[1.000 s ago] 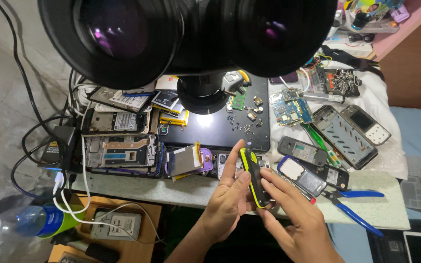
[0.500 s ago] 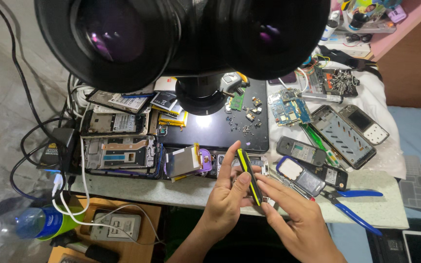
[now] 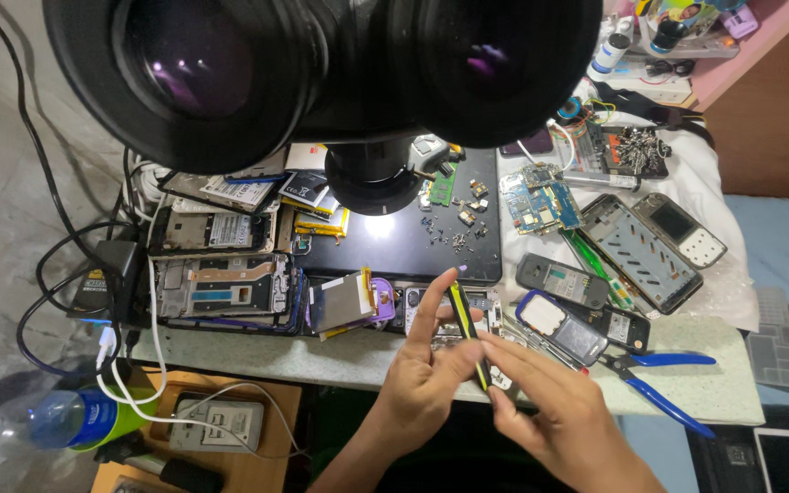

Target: The person uses pliers to remove a small component from a circuit board, then sets the board aside. They pick up a yellow mobile phone, remove its back cover, and use a screwdriver to unscrew and detach the internal battery and motherboard.

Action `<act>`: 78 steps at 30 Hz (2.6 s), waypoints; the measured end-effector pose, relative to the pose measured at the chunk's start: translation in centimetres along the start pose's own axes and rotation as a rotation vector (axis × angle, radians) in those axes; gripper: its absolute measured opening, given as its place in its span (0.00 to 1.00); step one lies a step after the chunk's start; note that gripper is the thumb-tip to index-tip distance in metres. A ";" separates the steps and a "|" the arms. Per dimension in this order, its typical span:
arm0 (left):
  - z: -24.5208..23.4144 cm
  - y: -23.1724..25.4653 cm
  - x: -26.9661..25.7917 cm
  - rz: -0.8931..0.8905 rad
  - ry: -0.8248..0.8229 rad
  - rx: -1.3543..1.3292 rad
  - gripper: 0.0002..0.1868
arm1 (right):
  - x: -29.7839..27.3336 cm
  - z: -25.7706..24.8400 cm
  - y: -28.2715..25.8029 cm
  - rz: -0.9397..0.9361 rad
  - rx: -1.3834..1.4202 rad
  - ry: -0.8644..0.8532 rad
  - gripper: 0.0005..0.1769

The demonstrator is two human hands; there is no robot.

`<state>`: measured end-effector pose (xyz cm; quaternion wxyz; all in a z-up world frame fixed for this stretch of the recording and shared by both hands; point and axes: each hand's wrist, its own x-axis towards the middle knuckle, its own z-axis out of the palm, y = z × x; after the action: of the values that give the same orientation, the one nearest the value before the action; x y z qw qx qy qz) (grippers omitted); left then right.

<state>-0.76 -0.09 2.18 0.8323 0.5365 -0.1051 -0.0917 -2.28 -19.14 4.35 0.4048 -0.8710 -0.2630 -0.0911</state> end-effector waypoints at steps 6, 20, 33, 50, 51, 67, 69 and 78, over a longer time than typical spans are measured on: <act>0.6 0.1 -0.3 -0.070 -0.003 -0.136 0.48 | -1.4 2.3 0.5 -0.066 -0.036 0.181 0.31; 1.9 0.9 0.2 -0.103 0.027 0.018 0.47 | -2.0 2.8 1.9 0.229 -0.166 0.446 0.20; 1.5 -0.5 1.5 -0.128 0.049 -0.139 0.43 | -2.6 2.3 2.4 0.608 0.312 0.373 0.18; 2.6 -0.2 -0.2 -0.326 0.034 -0.005 0.30 | -1.8 -4.3 5.1 0.540 0.267 0.459 0.12; 2.6 -0.3 -0.4 -0.323 0.021 0.002 0.30 | -1.0 -4.3 5.2 0.518 0.297 0.416 0.13; 2.0 -0.9 -1.6 -0.347 0.030 -0.029 0.30 | 13.8 4.1 4.6 0.275 0.152 -0.091 0.11; 1.9 -1.1 -1.5 -0.349 0.039 -0.039 0.30 | 14.1 4.6 4.3 0.070 0.056 0.000 0.13; -0.2 -2.2 -0.9 -0.169 0.007 -0.263 0.28 | 9.8 -1.0 1.9 0.293 0.147 0.175 0.12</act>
<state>-1.63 -0.62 0.03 0.8849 0.4304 -0.0436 -0.1724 7.04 -17.15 7.34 0.4978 -0.8567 -0.1031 -0.0870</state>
